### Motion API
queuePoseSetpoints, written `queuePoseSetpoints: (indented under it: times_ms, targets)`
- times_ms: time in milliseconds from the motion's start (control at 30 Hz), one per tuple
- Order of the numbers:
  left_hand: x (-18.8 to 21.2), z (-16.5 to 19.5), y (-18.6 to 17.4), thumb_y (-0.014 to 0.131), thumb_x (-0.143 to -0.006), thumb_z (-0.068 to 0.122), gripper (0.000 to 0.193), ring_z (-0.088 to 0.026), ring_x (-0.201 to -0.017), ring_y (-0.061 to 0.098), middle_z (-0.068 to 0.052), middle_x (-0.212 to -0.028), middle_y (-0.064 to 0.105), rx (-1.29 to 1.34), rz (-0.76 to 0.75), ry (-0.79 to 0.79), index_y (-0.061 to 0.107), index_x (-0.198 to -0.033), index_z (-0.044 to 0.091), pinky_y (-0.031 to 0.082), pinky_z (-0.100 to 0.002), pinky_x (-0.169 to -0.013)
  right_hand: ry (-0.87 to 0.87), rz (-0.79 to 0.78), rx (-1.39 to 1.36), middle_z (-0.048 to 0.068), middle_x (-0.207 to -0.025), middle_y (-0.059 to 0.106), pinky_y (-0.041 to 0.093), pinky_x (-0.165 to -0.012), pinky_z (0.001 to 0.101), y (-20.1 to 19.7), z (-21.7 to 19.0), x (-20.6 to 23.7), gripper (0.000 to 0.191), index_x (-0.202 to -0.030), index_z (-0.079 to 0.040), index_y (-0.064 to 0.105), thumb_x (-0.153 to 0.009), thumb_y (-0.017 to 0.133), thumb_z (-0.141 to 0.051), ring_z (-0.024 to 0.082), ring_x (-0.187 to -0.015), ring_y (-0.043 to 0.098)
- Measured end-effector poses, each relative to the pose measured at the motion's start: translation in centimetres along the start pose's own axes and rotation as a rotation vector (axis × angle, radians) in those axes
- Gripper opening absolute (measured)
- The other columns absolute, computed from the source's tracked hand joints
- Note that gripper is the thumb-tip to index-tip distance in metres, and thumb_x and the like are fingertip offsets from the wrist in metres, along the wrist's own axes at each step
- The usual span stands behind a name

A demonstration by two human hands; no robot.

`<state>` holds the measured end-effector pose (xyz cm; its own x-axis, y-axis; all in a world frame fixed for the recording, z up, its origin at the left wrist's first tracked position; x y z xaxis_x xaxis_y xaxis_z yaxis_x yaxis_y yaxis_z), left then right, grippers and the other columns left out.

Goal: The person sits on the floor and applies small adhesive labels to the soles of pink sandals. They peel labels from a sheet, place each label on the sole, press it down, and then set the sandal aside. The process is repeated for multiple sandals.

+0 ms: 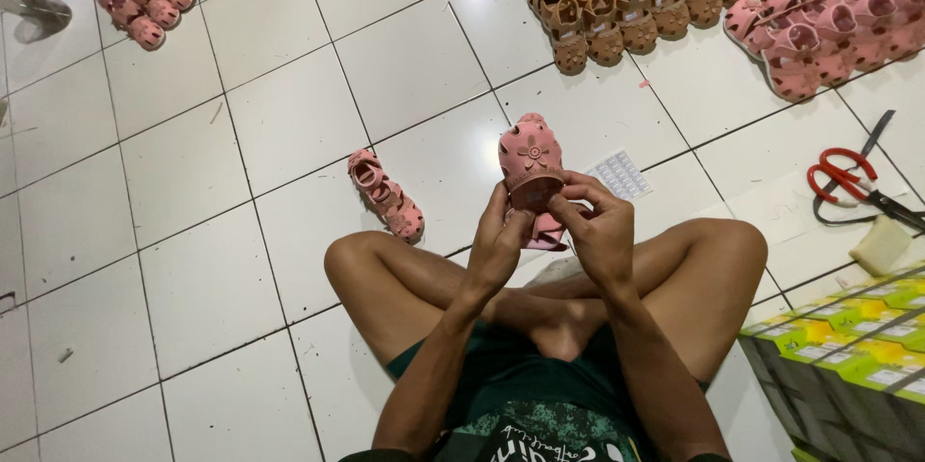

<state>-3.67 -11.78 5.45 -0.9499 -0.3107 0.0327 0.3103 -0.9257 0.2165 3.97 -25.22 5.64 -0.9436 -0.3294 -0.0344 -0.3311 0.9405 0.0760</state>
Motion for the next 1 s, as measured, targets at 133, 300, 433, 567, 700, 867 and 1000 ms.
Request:
queuePoseSetpoints:
  times_ms: [133,300,433,567,700,867,1000]
  targets:
    - [-0.07,-0.01,0.06,0.047,-0.099,0.009,0.035,-0.008,-0.079,0.052,-0.003,-0.097,0.058,0.031,-0.011,-0.002,0.050,-0.133,0.000,0.048,-0.025,-0.068,0.000,0.002,0.015,0.013,-0.127,0.070,0.060,-0.068,0.0215,0.02,-0.19,-0.09,0.010,-0.092,0.007,0.074,-0.092,0.071,-0.002,0.010,-0.081,0.070]
    - [-0.09,-0.34,0.02,0.048,-0.099,0.009,0.034,-0.007,-0.077,0.050,-0.001,-0.095,0.057,0.028,0.002,-0.002,0.051,-0.132,0.001,0.045,-0.024,-0.066,-0.005,-0.007,0.009,0.013,-0.126,0.070,0.059,-0.068,0.0219,0.04,-0.16,-0.12,0.009,-0.091,0.007,0.074,-0.093,0.072,-0.002,0.011,-0.082,0.069]
    - [-0.18,-0.59,-0.05,0.048,-0.099,0.009,0.035,-0.008,-0.075,0.048,-0.003,-0.091,0.055,0.024,0.000,-0.018,0.051,-0.133,0.001,0.043,-0.024,-0.064,-0.001,-0.012,0.002,0.013,-0.127,0.070,0.059,-0.068,0.0228,-0.03,0.01,-0.16,0.011,-0.092,0.007,0.074,-0.093,0.072,-0.004,0.011,-0.082,0.069]
    - [-0.16,-0.51,-0.06,0.048,-0.098,0.009,0.033,-0.007,-0.080,0.050,-0.002,-0.097,0.058,-0.004,0.002,0.016,0.052,-0.130,0.001,0.046,-0.024,-0.069,-0.002,-0.019,-0.030,0.014,-0.126,0.071,0.060,-0.072,0.0245,-0.18,0.07,-0.16,0.012,-0.094,0.007,0.075,-0.093,0.072,-0.005,0.013,-0.090,0.071]
    - [-0.19,-0.23,0.12,0.047,-0.097,0.009,0.035,-0.010,-0.085,0.053,-0.005,-0.106,0.060,-0.002,-0.003,0.015,0.052,-0.131,0.000,0.049,-0.027,-0.074,0.006,-0.024,-0.040,0.014,-0.126,0.072,0.061,-0.075,0.0259,-0.25,-0.05,-0.19,0.012,-0.094,0.006,0.076,-0.093,0.072,-0.006,0.013,-0.092,0.070]
    - [-0.13,0.15,0.22,0.047,-0.098,0.010,0.034,-0.013,-0.101,0.060,-0.008,-0.117,0.062,-0.003,-0.010,0.047,0.050,-0.130,0.000,0.054,-0.029,-0.088,0.026,-0.031,-0.007,0.013,-0.127,0.072,0.060,-0.072,0.0246,-0.31,-0.32,-0.24,0.013,-0.093,0.007,0.075,-0.092,0.072,-0.006,0.012,-0.088,0.070]
    - [-0.06,0.14,0.22,0.048,-0.098,0.010,0.035,-0.014,-0.095,0.058,-0.010,-0.114,0.062,-0.047,0.009,0.018,0.052,-0.131,-0.001,0.053,-0.030,-0.084,0.030,-0.015,-0.001,0.014,-0.127,0.071,0.059,-0.068,0.0236,-0.18,-0.27,-0.22,0.013,-0.093,0.007,0.075,-0.092,0.072,-0.006,0.012,-0.083,0.070]
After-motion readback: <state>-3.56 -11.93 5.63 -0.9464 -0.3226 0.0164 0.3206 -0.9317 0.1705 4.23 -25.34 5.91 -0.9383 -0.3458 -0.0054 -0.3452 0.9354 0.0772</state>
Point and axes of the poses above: each hand's wrist, its own x-axis away from the middle knuckle, its own y-axis out of the palm, z = x × y, the point moved 1 cm from there along -x, towards the middle knuckle
